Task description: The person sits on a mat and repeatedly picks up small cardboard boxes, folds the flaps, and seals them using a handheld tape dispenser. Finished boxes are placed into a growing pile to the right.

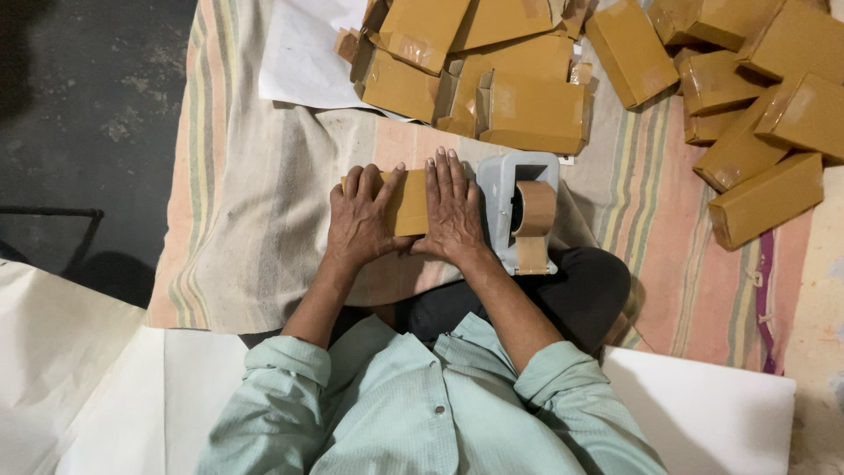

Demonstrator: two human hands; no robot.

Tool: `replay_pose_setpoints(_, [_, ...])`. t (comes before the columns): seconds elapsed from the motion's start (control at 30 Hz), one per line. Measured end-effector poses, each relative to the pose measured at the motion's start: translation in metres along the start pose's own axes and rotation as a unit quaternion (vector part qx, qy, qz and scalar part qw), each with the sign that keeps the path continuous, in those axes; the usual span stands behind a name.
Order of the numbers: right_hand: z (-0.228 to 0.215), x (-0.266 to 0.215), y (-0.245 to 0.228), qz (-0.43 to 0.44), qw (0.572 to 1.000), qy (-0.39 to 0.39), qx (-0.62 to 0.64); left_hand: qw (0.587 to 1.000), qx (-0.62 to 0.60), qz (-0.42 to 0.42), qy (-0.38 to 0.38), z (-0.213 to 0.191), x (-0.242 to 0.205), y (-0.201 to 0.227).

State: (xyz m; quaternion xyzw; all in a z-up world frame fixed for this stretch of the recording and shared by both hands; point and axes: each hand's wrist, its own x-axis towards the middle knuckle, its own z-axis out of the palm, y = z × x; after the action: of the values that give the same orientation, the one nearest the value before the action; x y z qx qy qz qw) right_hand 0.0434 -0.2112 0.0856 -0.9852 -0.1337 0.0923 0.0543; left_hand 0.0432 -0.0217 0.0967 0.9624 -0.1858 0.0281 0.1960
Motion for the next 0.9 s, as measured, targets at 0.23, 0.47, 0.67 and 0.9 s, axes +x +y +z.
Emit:
replay_pose_setpoints(0.23, [0.002, -0.006, -0.001, 0.005, 1.0, 0.019, 0.019, 0.999, 0.021, 0.038, 0.004, -0.009, 0.003, 0.001])
replay_pose_setpoints(0.47, [0.002, -0.02, -0.004, 0.023, 0.999, 0.018, 0.03, 0.995, -0.008, 0.082, -0.054, -0.02, 0.011, -0.003])
replay_pose_setpoints(0.67, [-0.006, -0.028, -0.006, 0.018, 0.998, 0.033, 0.052, 0.992, 0.008, 0.101, -0.073, -0.023, 0.012, -0.004])
replay_pose_setpoints(0.9, [-0.007, -0.026, -0.009, 0.025, 0.999, 0.02, 0.009, 0.993, 0.009, 0.095, -0.068, -0.025, 0.012, 0.0])
